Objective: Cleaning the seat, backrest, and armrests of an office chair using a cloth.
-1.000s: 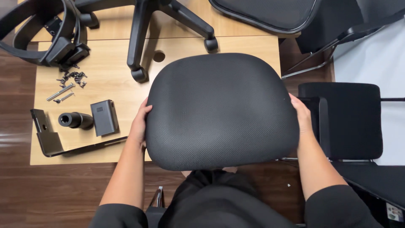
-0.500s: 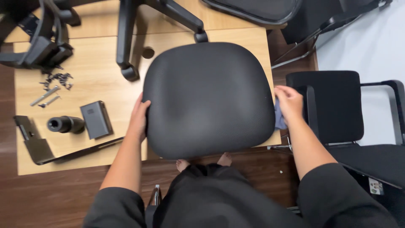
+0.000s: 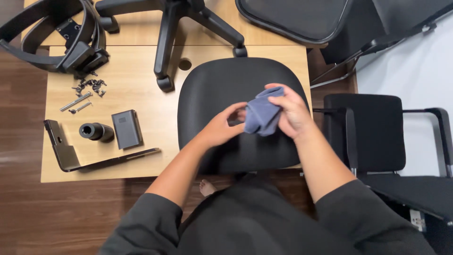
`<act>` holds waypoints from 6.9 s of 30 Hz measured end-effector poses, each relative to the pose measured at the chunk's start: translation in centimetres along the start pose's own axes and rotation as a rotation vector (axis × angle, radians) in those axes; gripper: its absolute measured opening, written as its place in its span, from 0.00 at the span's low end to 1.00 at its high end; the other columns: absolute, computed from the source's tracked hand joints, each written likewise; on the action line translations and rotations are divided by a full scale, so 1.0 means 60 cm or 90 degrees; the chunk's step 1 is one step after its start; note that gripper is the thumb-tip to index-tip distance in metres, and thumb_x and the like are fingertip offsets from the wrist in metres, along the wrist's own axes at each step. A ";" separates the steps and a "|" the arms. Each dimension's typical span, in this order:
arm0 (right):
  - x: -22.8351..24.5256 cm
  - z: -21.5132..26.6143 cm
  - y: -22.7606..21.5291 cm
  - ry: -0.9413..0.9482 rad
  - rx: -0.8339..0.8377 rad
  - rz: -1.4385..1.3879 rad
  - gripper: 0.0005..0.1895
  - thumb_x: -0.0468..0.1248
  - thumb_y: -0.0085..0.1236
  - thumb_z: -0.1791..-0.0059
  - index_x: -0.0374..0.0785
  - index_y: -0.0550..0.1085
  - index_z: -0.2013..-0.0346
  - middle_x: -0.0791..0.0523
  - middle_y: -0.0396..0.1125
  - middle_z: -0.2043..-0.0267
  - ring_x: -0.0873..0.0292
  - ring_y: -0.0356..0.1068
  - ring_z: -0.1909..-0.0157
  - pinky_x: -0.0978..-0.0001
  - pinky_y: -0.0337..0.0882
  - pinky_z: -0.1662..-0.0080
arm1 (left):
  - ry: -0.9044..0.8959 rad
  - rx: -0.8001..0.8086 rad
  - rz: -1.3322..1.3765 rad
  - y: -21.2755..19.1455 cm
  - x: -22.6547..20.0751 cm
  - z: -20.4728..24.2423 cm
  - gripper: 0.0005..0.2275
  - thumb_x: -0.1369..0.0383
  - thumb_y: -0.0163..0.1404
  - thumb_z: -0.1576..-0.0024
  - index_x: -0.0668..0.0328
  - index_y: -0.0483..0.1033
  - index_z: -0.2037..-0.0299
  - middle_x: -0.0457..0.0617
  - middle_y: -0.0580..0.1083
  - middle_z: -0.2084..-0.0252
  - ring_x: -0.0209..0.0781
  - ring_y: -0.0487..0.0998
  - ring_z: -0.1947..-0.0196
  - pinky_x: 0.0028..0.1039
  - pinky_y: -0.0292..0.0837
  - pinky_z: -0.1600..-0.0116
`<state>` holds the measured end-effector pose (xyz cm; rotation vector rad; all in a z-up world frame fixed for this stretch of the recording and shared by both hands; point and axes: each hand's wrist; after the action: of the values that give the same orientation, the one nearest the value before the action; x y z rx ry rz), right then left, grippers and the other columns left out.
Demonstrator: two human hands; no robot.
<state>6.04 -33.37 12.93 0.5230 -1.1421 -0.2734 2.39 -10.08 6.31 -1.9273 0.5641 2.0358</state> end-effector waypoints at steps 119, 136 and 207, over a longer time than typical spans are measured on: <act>-0.222 0.049 0.141 -0.397 0.577 0.955 0.39 0.28 0.56 0.66 0.38 0.69 0.38 0.48 0.61 0.31 0.39 0.58 0.33 0.45 0.56 0.33 | -0.274 -0.487 0.625 -0.134 0.273 0.201 0.26 0.48 0.35 0.34 0.64 0.74 0.47 0.56 0.78 0.49 0.47 0.79 0.49 0.34 0.73 0.41; -0.289 0.022 0.217 -0.467 0.500 1.098 0.39 0.32 0.60 0.65 0.36 0.68 0.37 0.48 0.57 0.30 0.35 0.49 0.27 0.44 0.51 0.32 | -0.259 -0.432 0.681 -0.140 0.210 0.219 0.36 0.41 0.33 0.38 0.65 0.60 0.30 0.58 0.69 0.34 0.50 0.71 0.36 0.38 0.64 0.33; -0.201 -0.151 0.070 -0.463 0.330 1.050 0.30 0.33 0.53 0.54 0.42 0.69 0.35 0.46 0.57 0.27 0.37 0.51 0.25 0.40 0.48 0.28 | -0.315 -0.623 0.115 -0.120 0.217 0.172 0.29 0.47 0.42 0.37 0.69 0.76 0.43 0.55 0.78 0.48 0.42 0.76 0.47 0.27 0.66 0.40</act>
<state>9.28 -21.89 2.80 -0.2459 -1.9920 1.3886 -4.35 0.27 -6.97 -1.6334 -0.4989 3.1176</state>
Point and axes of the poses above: each hand's wrist, its own z-axis away from the middle knuckle, its own y-axis out of the palm, x = y × z
